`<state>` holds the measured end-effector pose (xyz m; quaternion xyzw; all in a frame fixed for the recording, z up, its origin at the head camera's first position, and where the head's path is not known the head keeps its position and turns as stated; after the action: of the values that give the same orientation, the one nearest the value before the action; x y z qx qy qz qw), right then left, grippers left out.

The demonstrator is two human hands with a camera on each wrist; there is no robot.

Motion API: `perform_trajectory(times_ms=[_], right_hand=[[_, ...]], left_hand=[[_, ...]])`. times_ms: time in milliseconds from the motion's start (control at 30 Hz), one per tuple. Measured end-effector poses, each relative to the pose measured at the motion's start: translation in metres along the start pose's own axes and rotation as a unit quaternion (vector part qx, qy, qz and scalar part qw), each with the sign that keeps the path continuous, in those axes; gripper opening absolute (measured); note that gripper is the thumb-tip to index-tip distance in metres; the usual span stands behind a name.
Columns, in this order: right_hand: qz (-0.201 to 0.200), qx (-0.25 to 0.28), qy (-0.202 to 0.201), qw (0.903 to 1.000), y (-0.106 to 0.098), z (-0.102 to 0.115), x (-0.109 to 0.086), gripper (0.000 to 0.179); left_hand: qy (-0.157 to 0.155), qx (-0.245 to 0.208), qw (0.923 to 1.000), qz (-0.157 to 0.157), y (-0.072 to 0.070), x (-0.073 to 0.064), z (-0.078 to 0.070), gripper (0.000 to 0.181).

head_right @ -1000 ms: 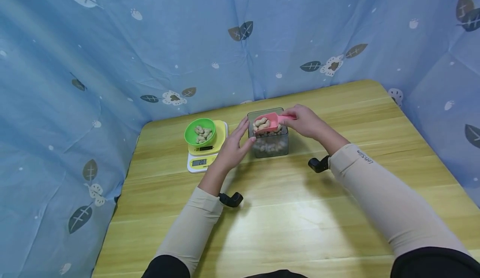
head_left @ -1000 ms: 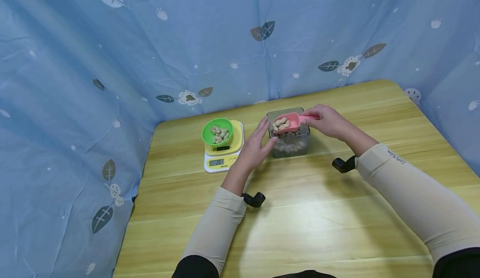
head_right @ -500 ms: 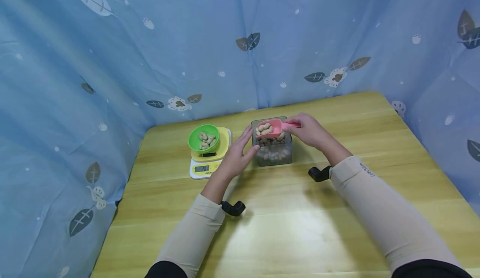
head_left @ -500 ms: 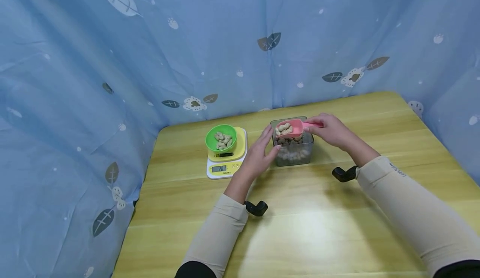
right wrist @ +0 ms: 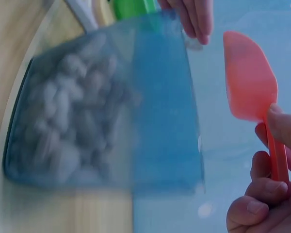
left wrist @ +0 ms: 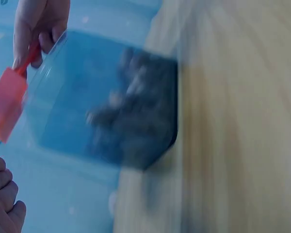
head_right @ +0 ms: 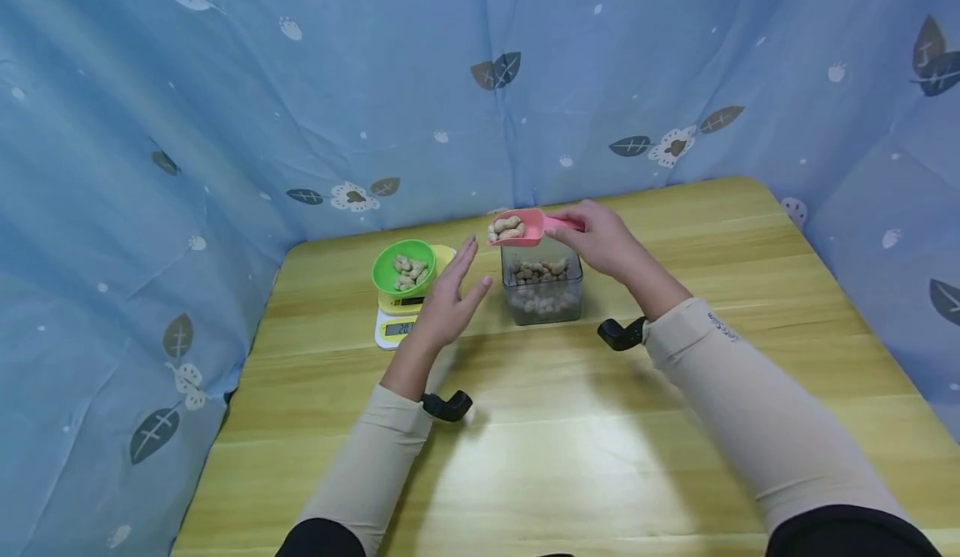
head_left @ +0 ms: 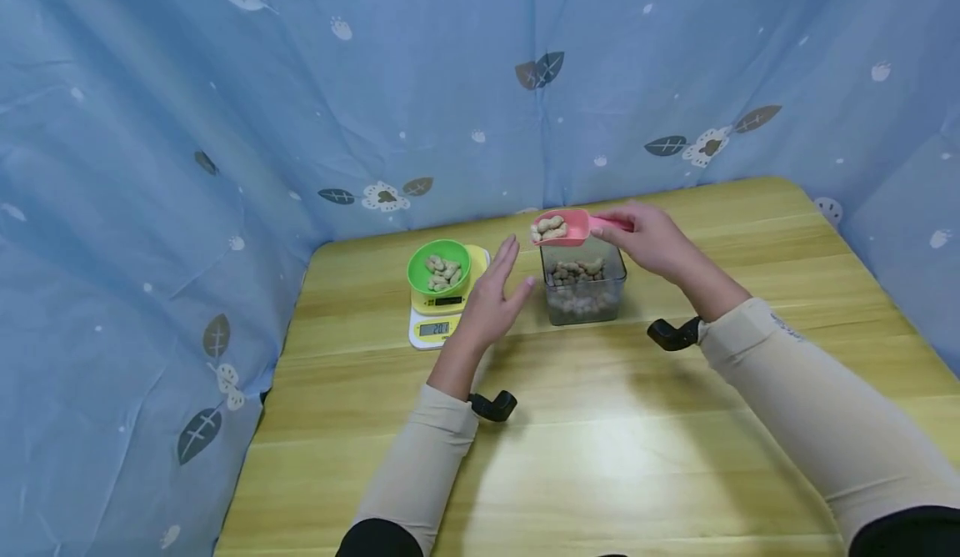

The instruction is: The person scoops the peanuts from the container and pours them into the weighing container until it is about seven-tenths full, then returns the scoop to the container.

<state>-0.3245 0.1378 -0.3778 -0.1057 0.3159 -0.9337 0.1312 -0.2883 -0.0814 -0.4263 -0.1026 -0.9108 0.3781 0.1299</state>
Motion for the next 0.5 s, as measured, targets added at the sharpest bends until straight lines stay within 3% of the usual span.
perform_trajectory(times_ms=[267, 500], right_hand=[[-0.015, 0.014, -0.021, 0.9996, 0.03, 0.037, 0.017, 0.042], [-0.003, 0.029, -0.03, 0.9991, 0.073, 0.067, 0.035, 0.035]], left_hand=[[-0.05, 0.018, 0.9959, -0.073, -0.054, -0.015, 0.049, 0.063], [-0.123, 0.011, 0.9862, -0.111, -0.084, -0.03, 0.098, 0.063]])
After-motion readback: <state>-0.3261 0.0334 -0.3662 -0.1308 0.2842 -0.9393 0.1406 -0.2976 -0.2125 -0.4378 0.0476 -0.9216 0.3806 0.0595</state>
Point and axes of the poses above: each hand's wrist, its own x-axis towards the middle knuckle, its own y-axis out of the palm, z = x × y, the point moved 8 cm from there along x, towards the middle knuckle, and after that the axes turned 5 degrees about -y, right-handed, at the moved point
